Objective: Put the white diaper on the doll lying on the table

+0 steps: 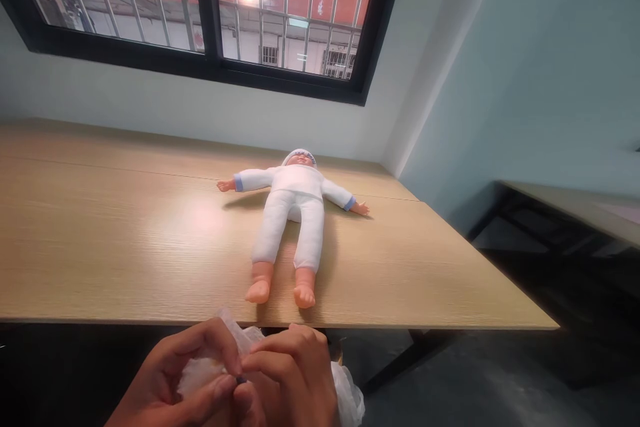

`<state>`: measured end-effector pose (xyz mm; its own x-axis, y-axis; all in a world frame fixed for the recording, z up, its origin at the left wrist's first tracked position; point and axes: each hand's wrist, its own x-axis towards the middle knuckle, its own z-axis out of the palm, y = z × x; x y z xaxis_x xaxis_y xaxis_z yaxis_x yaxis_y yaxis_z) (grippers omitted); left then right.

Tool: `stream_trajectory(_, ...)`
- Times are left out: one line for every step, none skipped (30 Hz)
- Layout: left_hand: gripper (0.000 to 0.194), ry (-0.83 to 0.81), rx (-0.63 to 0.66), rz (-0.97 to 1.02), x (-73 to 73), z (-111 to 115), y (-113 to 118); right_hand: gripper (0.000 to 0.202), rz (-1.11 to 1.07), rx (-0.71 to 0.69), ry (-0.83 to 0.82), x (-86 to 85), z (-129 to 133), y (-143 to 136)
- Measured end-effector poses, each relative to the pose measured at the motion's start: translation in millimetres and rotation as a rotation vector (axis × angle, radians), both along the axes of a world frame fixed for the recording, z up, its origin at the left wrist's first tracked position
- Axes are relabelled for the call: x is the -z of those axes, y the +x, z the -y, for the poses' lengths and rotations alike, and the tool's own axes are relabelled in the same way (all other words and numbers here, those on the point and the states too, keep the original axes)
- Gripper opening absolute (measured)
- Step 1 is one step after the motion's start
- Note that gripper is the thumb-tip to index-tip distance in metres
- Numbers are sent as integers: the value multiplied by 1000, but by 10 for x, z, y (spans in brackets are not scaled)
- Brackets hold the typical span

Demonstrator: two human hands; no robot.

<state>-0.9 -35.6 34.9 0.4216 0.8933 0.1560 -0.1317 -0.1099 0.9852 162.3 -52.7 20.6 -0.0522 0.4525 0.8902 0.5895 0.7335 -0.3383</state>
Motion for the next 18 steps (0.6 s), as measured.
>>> stream_trajectory(24,4,0,4,19,-11,-1,22,5,-6,2,8,-1,1)
stream_trajectory(24,6,0,7,36,-21,-3,23,7,-11,3,16,0,-1)
stream_trajectory(24,8,2,10,49,-29,-5,23,1,-12,3,24,2,-7)
stream_trajectory(23,9,6,11,58,-34,-8,24,-9,-11,4,29,5,-14)
stream_trajectory(23,6,7,9,61,-35,-10,24,-20,-9,4,32,8,-23)
stream_trajectory(22,-1,6,7,57,-33,-11,25,-34,-4,5,32,12,-32)
stream_trajectory(22,-9,5,8,49,-27,-10,25,-54,5,6,31,16,-41)
stream_trajectory(22,-18,6,10,36,-19,-7,25,-66,12,3,29,20,-48)
stream_trajectory(22,-31,6,11,21,-8,-2,25,-69,15,-4,27,25,-52)
stream_trajectory(22,-47,6,13,5,3,5,25,-70,18,-15,25,29,-55)
stream_trajectory(23,-63,6,15,-12,14,14,25,-73,21,-26,24,34,-56)
stream_trajectory(24,-80,-1,15,-28,25,23,25,-72,22,-35,23,37,-56)
stream_trajectory(24,-95,-14,14,-44,34,30,25,-71,24,-40,21,39,-55)
stream_trajectory(25,-105,-32,11,-57,42,37,25,-69,26,-41,19,40,-54)
stream_trajectory(26,-113,-52,7,-69,48,41,24,-67,27,-38,15,38,-53)
stream_trajectory(27,-116,-69,4,-79,53,42,24,-58,24,-34,11,36,-54)
stream_trajectory(28,-118,-80,2,-87,57,42,23,-47,17,-28,7,32,-54)
stream_trajectory(28,-119,-85,0,-92,60,39,23,-43,13,-25,5,28,-56)
